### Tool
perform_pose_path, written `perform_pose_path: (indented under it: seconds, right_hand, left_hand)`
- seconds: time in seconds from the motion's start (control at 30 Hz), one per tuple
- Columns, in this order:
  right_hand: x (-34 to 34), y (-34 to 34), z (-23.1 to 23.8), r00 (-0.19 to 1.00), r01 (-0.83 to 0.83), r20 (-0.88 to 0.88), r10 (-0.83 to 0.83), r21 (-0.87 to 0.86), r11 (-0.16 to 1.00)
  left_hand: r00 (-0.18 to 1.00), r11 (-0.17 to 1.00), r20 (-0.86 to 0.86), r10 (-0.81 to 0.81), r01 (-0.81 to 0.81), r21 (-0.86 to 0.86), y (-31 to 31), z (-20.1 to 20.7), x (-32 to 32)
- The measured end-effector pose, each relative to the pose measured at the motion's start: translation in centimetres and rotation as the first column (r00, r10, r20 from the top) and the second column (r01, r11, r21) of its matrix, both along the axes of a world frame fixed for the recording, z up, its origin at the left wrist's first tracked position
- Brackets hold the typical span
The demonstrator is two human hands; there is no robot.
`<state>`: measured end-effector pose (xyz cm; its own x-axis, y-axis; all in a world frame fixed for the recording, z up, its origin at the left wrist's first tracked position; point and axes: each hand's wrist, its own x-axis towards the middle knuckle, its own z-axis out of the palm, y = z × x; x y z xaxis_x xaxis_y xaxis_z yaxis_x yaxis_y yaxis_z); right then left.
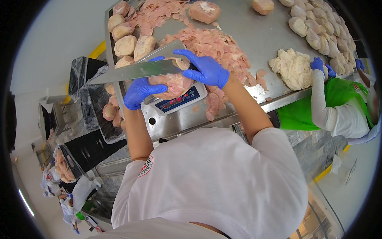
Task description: The person trims fat and skin from raw chicken breasts using a knife on a digital scale. They repeatedly weigh the chicken, trim excess material, and place the trimmed pieces into a bin while discarding the trimmings. The process is repeated for multiple chicken breasts in a commercial kitchen setting.
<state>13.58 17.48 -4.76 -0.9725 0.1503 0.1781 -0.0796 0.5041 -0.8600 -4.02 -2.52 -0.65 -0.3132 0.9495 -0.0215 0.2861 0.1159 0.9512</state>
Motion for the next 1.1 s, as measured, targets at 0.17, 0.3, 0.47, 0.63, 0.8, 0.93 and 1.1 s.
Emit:
perform_pose_path:
  seconds: [0.17,0.3,0.47,0.63,0.8,0.93,1.1]
  right_hand:
    - [0.8,1.2,-0.1,0.993,-0.074,0.093,0.069,0.043,0.996]
    - [0.5,1.4,-0.8,0.989,-0.145,-0.024,0.146,0.054,0.988]
    - [-2.0,-0.1,1.8,0.995,-0.08,0.062,0.077,0.045,0.996]
    - [0.3,-2.0,0.5,0.998,0.042,0.042,-0.045,0.073,0.996]
    - [0.9,-1.5,-0.1,0.994,-0.016,0.109,0.005,0.1,0.995]
    - [-1.7,-1.4,0.0,0.998,-0.001,0.063,-0.008,0.136,0.991]
    - [-3.5,-2.0,0.1,0.995,0.059,0.077,-0.071,0.158,0.986]
  left_hand:
    - [0.959,0.999,0.28,-0.051,0.05,0.01,-0.3,0.4,-1.2]
    - [0.95,0.97,0.197,-0.242,0.237,0.046,0.3,0.1,-3.1]
    - [0.979,0.979,0.066,-0.194,0.188,0.079,1.2,-0.5,-4.5]
    - [0.996,0.995,0.065,0.064,-0.069,0.068,-0.5,-1.5,-4.2]
    - [0.996,0.982,-0.086,-0.008,0.024,0.188,-0.4,-1.7,-3.4]
    - [0.998,0.998,0.05,-0.033,0.03,0.057,0.0,-0.2,-2.8]
    - [0.998,0.999,-0.065,-0.006,0.009,0.05,0.2,-1.1,-4.3]
